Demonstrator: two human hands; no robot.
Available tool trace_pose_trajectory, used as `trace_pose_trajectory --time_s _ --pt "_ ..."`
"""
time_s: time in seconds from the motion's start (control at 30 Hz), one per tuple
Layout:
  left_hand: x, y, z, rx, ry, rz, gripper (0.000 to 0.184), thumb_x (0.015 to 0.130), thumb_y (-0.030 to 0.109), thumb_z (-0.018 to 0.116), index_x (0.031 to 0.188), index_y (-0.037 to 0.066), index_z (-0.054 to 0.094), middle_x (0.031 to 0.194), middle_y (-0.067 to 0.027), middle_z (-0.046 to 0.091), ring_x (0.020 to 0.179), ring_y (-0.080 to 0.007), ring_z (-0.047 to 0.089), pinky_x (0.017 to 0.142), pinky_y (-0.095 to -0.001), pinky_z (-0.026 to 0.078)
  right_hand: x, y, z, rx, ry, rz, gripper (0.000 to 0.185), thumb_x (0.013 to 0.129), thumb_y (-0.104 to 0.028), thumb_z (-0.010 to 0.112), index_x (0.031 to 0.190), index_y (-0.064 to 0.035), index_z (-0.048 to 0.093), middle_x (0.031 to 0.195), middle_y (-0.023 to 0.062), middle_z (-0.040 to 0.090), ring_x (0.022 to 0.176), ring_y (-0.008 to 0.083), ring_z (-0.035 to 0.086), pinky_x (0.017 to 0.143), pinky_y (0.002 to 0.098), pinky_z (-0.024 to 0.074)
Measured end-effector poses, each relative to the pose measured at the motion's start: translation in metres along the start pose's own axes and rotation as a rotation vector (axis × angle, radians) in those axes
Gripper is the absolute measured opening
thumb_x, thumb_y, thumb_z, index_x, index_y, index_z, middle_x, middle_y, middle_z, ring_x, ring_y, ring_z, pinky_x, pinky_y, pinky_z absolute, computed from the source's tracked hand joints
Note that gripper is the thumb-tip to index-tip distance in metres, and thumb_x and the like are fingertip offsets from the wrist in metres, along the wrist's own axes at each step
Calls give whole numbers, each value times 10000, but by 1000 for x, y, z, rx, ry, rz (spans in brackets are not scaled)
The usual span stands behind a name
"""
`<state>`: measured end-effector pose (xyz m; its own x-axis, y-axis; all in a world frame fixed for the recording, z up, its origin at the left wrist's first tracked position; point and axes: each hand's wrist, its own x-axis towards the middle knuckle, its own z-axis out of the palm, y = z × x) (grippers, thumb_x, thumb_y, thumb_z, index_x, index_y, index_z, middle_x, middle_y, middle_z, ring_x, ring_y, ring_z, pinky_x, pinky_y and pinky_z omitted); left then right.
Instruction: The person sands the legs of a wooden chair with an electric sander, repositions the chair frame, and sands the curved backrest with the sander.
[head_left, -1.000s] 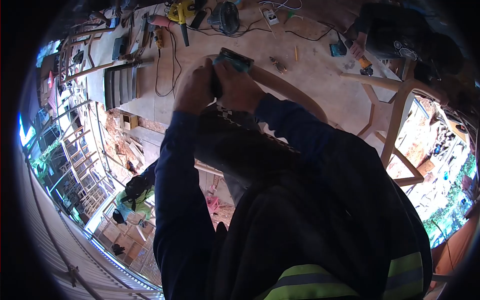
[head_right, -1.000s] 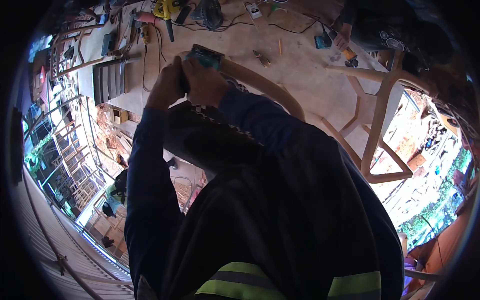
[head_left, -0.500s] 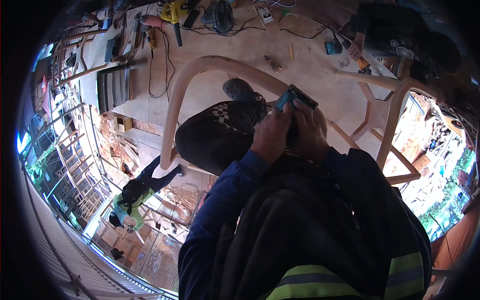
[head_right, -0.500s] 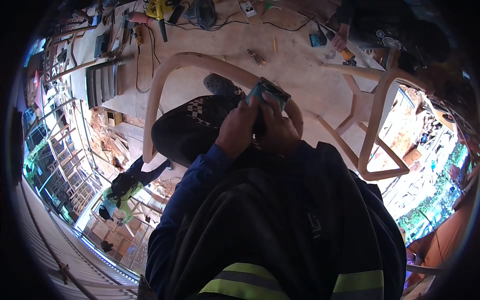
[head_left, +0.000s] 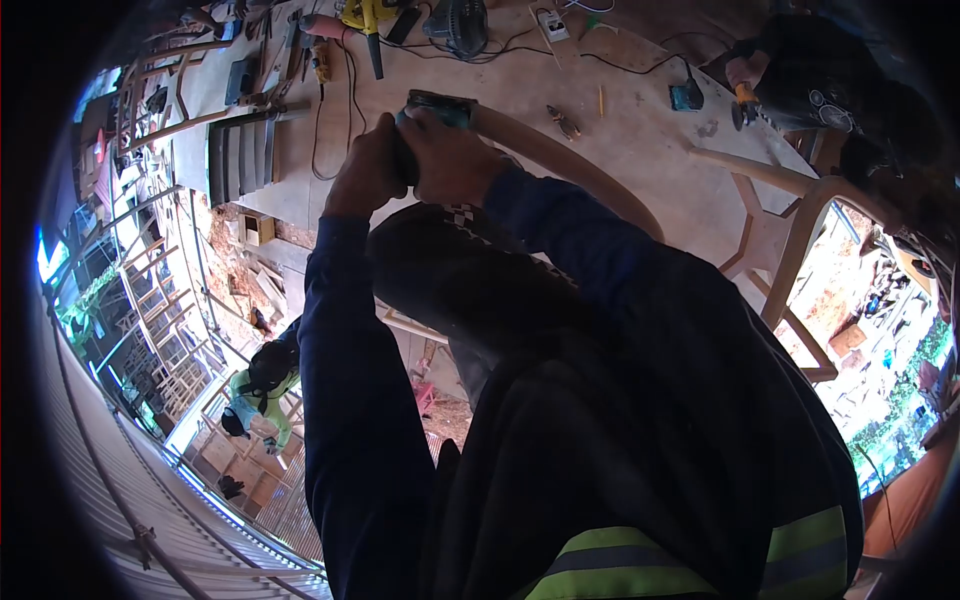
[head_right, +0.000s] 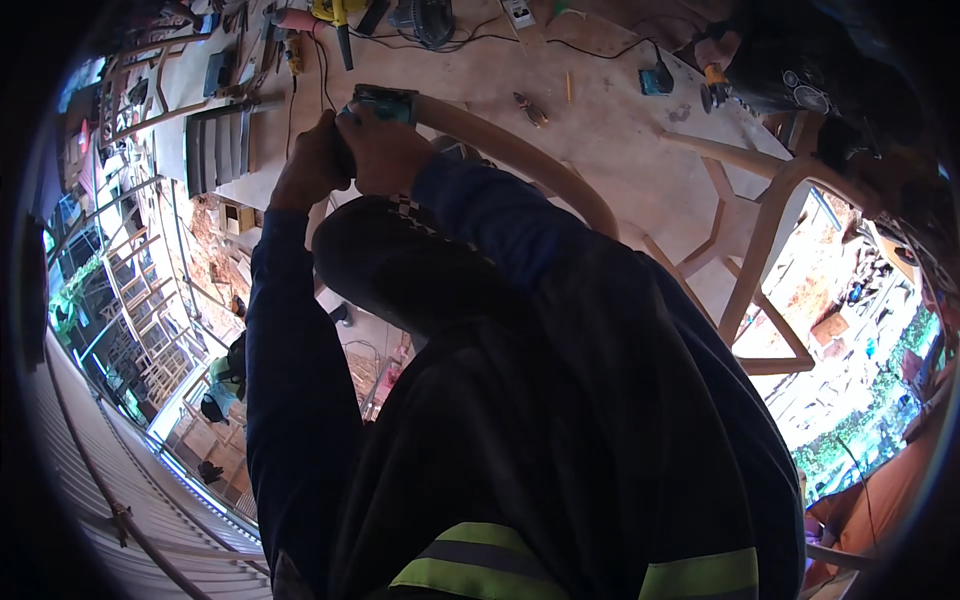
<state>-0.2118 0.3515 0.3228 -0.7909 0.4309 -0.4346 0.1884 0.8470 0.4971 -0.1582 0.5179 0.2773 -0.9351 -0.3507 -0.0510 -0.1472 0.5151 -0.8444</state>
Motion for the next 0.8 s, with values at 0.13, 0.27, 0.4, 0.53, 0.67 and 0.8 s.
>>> trace_pose_trajectory --time_s 0.13,0.27,0.4,0.53,0.67,0.8 --pt "-9 15 29 92 65 55 610 654 76 792 1183 -15 502 977 -290 697 999 -476 671 792 -533 554 -29 8 4 -84 106 -43 824 702 -161 761 1403 37 375 1440 301 420 1069 501 649 873 530 585" --pt "-16 69 80 -11 7 179 637 661 91 829 1197 -29 506 983 -269 686 994 -478 658 803 -498 551 -112 29 -22 -28 199 9 865 690 -139 772 1427 42 359 1444 308 418 1065 506 651 858 518 593" --pt "-36 127 148 -34 51 445 720 739 54 753 1385 -55 454 1091 -258 639 1035 -440 617 873 -506 514 -203 29 -73 27 182 250 921 668 -166 836 1438 -3 358 1388 270 476 1099 486 624 834 536 587" --pt "-50 202 200 -159 142 578 505 839 64 584 1329 -13 492 1148 -223 594 1002 -407 629 850 -492 533 -271 26 -83 -137 385 347 871 695 -221 855 1397 -16 382 1302 236 514 1007 484 645 779 554 578" --pt "-51 241 193 30 61 597 585 838 35 592 1398 -41 441 1268 -214 553 1141 -388 575 922 -469 519 -292 26 -91 -193 323 459 818 725 -257 849 1357 -8 393 1222 220 522 961 474 659 760 539 583" --pt "-39 212 178 79 133 661 641 827 39 605 1426 -63 400 1294 -192 534 1156 -371 567 962 -437 518 -262 38 -90 -136 229 406 850 733 -295 847 1371 4 372 1183 225 538 997 473 656 792 549 576"
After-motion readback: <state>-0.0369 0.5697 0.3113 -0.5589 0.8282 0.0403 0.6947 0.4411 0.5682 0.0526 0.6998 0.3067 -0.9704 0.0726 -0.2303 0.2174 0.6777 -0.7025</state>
